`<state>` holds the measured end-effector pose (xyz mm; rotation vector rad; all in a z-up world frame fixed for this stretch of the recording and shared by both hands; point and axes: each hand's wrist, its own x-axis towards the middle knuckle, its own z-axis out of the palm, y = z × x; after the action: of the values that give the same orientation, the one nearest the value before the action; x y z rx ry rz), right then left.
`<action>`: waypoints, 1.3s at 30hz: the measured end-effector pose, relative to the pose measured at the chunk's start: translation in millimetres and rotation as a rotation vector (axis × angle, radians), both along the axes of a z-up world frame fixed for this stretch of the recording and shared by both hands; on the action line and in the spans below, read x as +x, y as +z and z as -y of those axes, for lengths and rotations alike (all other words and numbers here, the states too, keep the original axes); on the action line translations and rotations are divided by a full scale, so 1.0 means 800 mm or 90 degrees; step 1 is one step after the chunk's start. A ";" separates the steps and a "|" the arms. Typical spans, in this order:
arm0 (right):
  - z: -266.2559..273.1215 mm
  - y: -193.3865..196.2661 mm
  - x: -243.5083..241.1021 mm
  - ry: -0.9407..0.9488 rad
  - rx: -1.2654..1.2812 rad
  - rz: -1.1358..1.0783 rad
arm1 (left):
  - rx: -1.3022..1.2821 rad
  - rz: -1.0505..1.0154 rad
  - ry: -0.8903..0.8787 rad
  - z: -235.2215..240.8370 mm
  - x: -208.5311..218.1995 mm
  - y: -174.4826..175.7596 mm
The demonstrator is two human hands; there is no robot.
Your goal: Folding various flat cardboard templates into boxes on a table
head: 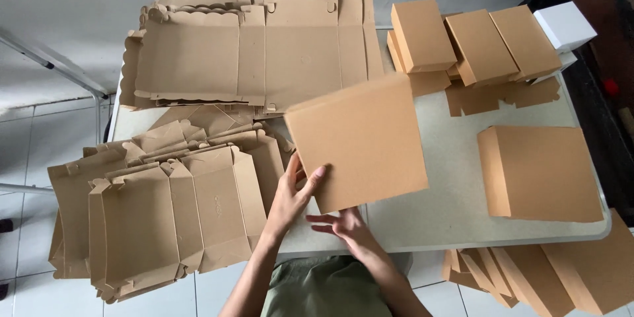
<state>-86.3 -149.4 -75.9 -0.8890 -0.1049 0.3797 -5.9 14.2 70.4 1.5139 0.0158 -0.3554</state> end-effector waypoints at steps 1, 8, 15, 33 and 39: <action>-0.008 -0.011 -0.001 0.000 0.001 0.000 | 0.001 0.000 0.000 -0.001 -0.001 -0.004; -0.044 -0.015 0.001 -0.179 0.065 -0.187 | 0.138 0.006 -0.032 -0.021 -0.003 -0.008; -0.029 -0.016 0.008 -0.284 0.094 -0.239 | 0.800 0.216 0.010 -0.075 -0.018 -0.036; -0.024 -0.024 0.005 -0.348 0.066 -0.171 | 0.872 0.370 0.078 -0.092 0.007 -0.168; -0.013 -0.024 0.007 -0.403 0.054 -0.128 | 0.872 0.405 0.119 -0.085 0.004 -0.154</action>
<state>-80.9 -138.7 -95.5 -0.7509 0.3393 -0.1274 -2.8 82.1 -52.5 2.8911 -0.1258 0.4289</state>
